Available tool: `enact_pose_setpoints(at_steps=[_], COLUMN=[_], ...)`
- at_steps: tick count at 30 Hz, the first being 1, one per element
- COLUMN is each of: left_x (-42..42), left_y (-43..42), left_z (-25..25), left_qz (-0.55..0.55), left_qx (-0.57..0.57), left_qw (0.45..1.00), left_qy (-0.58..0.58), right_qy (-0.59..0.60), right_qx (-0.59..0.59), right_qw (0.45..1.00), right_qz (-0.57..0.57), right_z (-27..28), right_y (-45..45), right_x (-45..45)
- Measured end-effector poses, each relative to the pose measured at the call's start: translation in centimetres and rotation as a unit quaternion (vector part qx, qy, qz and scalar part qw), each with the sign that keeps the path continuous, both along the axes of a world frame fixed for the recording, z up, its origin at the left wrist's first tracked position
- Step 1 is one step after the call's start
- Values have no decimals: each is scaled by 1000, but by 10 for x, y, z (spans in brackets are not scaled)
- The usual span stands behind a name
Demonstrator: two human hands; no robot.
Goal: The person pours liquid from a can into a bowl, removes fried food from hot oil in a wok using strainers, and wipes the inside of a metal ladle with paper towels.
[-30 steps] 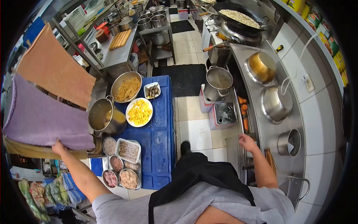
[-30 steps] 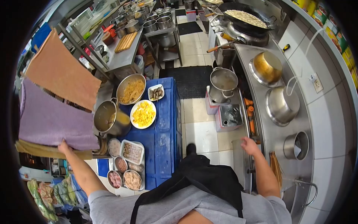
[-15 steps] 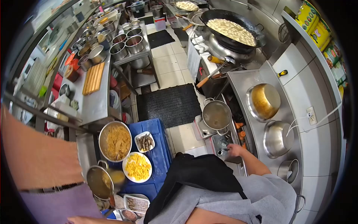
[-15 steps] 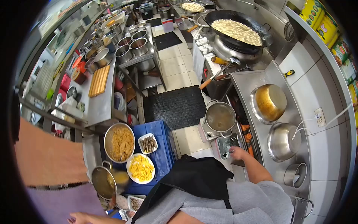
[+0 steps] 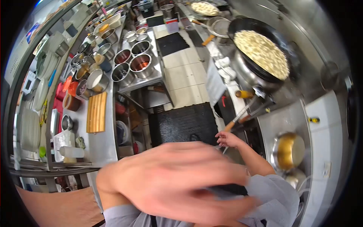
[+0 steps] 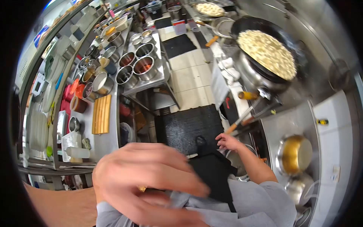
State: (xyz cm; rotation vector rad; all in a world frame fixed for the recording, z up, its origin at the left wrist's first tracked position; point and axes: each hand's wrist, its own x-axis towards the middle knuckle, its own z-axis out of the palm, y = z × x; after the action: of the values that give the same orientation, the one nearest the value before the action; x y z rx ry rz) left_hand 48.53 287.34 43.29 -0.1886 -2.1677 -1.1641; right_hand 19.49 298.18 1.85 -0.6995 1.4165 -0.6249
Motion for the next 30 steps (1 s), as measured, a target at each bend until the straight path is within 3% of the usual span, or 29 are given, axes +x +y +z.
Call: enact_pose_setpoints(at_steps=[2, 3, 6, 9, 12, 13, 18, 22, 24, 26, 30], left_x=[-51, -81, -116, -143, -157, -154, -174, -180, -180, -181, -193], left_y=[-43, -59, -124, -190, -266, -286, -422, -546, -575, -607, -677], left_z=[13, 10, 13, 16, 24, 20, -57, -175, -211, -242, -287], left_qz=[-75, -28, -32, -33, -171, -150, 58, 62, 50, 24, 70], left_qx=[-19, -70, -143, -166, -182, -125, -33, 48, 126, 91, 78], left_qw=[996, 992, 967, 963, 953, 976, 998, 957, 919, 911, 885], left_qy=[-54, 105, 210, 209, 174, 92, -11, -280, -370, -402, -453], right_qy=[20, 22, 66, 113, 118, 122, 195, 276, 266, 251, 334], right_qx=[-60, -59, -75, -98, -93, -77, -21, 32, 41, 51, 83], right_qw=[998, 998, 995, 989, 988, 989, 975, 952, 947, 940, 925], right_qz=[25, 12, -13, -20, -45, -45, -102, -130, -178, -223, -163], right_z=[-10, 12, 37, 37, 34, 25, 2, -30, -36, -38, -52], right_y=[-61, -88, -155, -194, -220, -227, -246, -257, -266, -278, -287], right_x=[-21, -25, -48, -67, -82, -88, -104, -106, -111, -114, -127])
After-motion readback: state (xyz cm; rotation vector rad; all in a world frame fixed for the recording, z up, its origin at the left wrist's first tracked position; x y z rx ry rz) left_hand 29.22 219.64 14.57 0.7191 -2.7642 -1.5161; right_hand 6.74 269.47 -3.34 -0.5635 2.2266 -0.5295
